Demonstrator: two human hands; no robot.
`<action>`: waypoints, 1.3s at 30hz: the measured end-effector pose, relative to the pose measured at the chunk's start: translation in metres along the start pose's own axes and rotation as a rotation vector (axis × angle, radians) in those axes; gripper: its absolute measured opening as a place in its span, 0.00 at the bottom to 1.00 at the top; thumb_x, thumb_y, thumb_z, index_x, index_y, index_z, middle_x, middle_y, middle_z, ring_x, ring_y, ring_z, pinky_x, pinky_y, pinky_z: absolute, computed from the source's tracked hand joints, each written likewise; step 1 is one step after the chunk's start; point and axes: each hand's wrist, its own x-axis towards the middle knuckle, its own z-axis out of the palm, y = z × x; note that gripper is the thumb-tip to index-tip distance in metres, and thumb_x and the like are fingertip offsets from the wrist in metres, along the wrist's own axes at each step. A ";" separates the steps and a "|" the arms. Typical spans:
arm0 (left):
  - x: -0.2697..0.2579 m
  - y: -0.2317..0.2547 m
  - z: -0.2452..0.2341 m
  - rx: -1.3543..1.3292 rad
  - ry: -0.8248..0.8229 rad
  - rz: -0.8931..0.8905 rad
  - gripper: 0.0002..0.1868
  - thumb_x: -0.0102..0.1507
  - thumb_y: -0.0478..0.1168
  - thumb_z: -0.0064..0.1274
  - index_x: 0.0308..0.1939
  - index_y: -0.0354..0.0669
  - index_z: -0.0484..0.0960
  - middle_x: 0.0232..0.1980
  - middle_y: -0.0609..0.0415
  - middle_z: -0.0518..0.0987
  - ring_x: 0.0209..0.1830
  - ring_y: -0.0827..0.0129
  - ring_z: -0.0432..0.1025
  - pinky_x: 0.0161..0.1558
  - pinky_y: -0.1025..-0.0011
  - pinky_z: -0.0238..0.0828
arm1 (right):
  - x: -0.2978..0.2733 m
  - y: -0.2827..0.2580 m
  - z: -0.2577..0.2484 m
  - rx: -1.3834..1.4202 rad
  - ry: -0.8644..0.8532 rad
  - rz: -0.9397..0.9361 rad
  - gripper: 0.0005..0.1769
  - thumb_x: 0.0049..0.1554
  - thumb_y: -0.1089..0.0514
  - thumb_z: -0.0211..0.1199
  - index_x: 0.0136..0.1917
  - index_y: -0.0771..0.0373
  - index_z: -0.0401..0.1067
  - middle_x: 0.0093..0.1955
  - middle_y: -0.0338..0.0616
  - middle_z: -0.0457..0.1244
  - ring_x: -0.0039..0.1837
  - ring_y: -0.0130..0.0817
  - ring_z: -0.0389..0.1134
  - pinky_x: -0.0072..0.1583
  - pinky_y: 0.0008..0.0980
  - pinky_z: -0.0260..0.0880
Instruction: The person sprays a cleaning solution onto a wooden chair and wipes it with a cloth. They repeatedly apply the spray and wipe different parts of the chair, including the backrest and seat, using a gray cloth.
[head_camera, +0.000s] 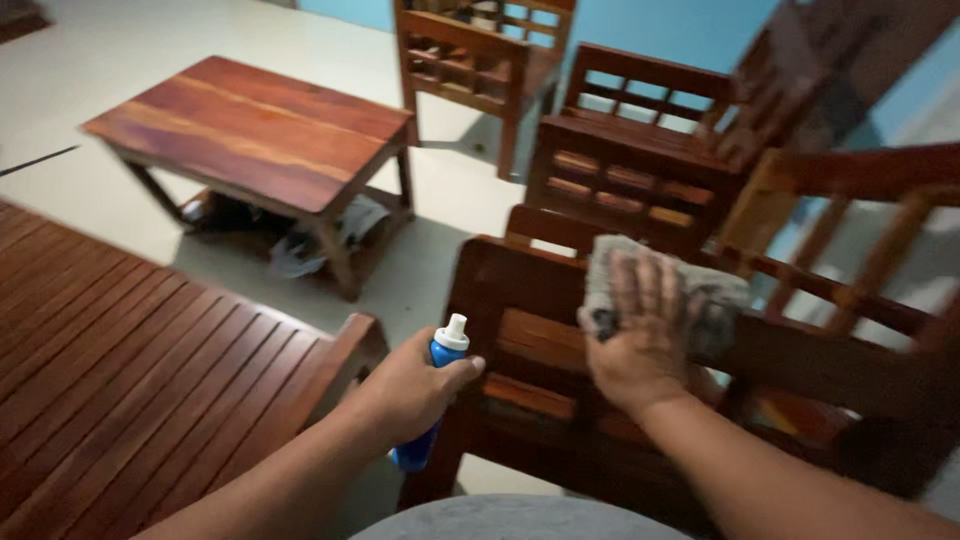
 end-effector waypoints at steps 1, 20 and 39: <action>-0.002 -0.007 -0.006 -0.048 0.005 -0.012 0.22 0.61 0.52 0.58 0.52 0.42 0.76 0.35 0.51 0.80 0.35 0.67 0.75 0.42 0.65 0.75 | 0.010 -0.020 0.008 0.015 -0.004 -0.040 0.48 0.57 0.39 0.57 0.84 0.51 0.44 0.86 0.51 0.39 0.85 0.55 0.34 0.78 0.69 0.25; -0.041 -0.083 -0.045 -0.060 0.145 -0.098 0.26 0.60 0.55 0.58 0.51 0.38 0.77 0.40 0.46 0.82 0.40 0.62 0.77 0.45 0.62 0.75 | -0.012 -0.138 0.026 -0.207 -1.225 -0.590 0.37 0.64 0.39 0.43 0.82 0.36 0.36 0.87 0.24 0.23 0.86 0.27 0.19 0.83 0.49 0.17; -0.032 -0.041 -0.009 -0.028 -0.040 -0.049 0.22 0.60 0.52 0.58 0.50 0.40 0.77 0.36 0.49 0.80 0.36 0.64 0.75 0.42 0.63 0.74 | 0.002 -0.098 0.012 -0.024 -0.919 0.189 0.34 0.59 0.34 0.59 0.69 0.56 0.61 0.64 0.54 0.65 0.67 0.53 0.66 0.68 0.49 0.67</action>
